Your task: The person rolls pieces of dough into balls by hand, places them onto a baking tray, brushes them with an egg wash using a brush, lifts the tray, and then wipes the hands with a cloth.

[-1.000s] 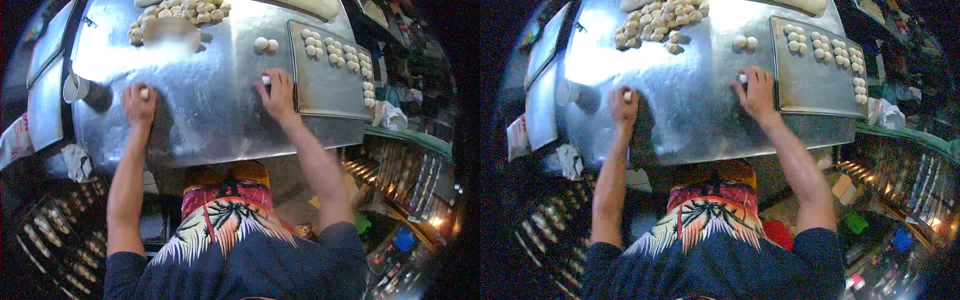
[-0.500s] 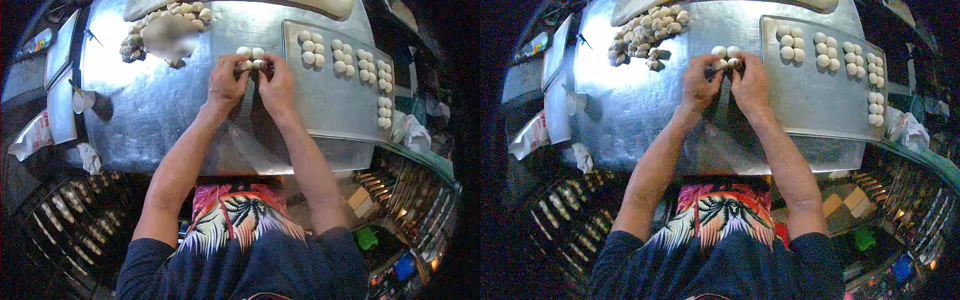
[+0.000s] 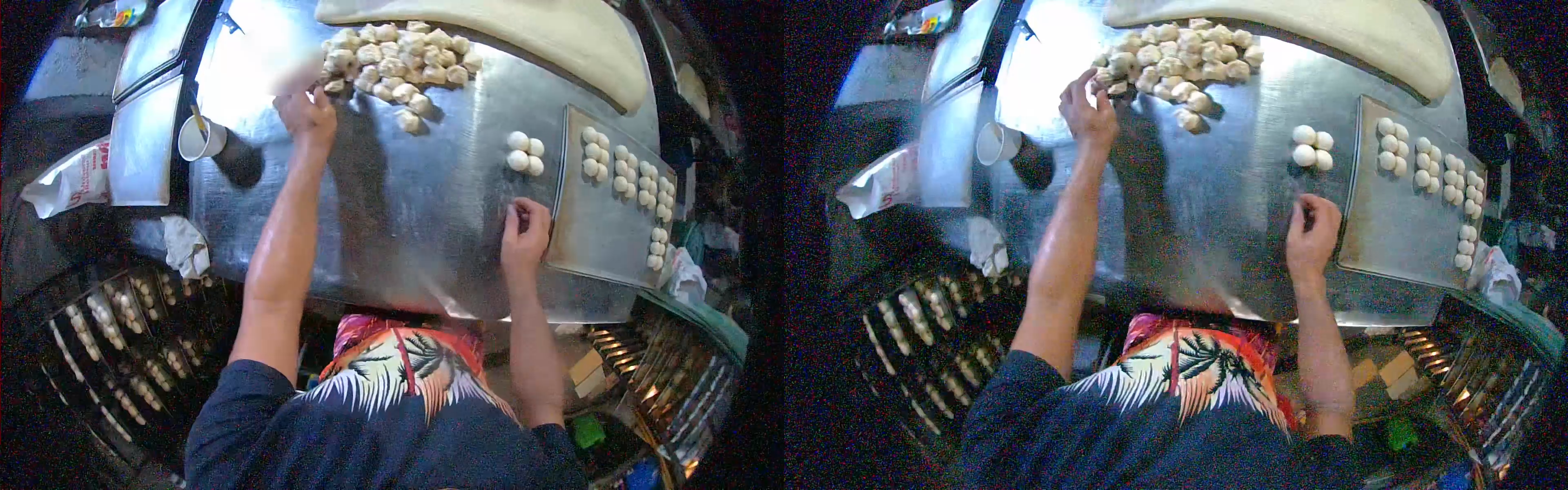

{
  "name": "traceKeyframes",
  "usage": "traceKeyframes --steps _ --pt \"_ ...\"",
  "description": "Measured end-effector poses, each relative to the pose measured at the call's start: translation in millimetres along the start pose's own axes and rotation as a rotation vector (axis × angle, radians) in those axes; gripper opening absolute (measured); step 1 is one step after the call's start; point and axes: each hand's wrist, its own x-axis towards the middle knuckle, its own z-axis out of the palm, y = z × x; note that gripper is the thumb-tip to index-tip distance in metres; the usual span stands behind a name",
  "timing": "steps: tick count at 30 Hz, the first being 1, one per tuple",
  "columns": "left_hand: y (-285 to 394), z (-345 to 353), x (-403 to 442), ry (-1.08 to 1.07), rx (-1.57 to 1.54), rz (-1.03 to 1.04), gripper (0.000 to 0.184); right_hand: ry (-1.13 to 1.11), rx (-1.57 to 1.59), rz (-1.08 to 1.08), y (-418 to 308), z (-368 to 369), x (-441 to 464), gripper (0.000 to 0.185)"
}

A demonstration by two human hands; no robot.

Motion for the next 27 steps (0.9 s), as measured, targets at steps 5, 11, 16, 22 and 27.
traceKeyframes --steps 5,11,16,22,27 --pt "-39 -9 21 -0.259 -0.179 -0.060 0.033 0.084 -0.050 0.050 -5 9 -1 0.017" --pt "1 -63 -57 -0.305 -0.705 -0.352 0.024 -0.095 0.283 0.088 -87 52 -14 0.024" --pt "58 -114 -133 -0.649 -0.643 -0.123 0.028 -0.414 0.588 0.179 -126 78 -18 0.021" --pt "-9 -189 -181 -0.505 -0.364 0.010 0.046 -0.131 0.123 -0.068 -8 -53 -76 0.007" --pt "40 -161 -207 -0.685 -0.200 0.448 0.063 -0.196 -0.125 -0.471 13 -39 -92 0.018"
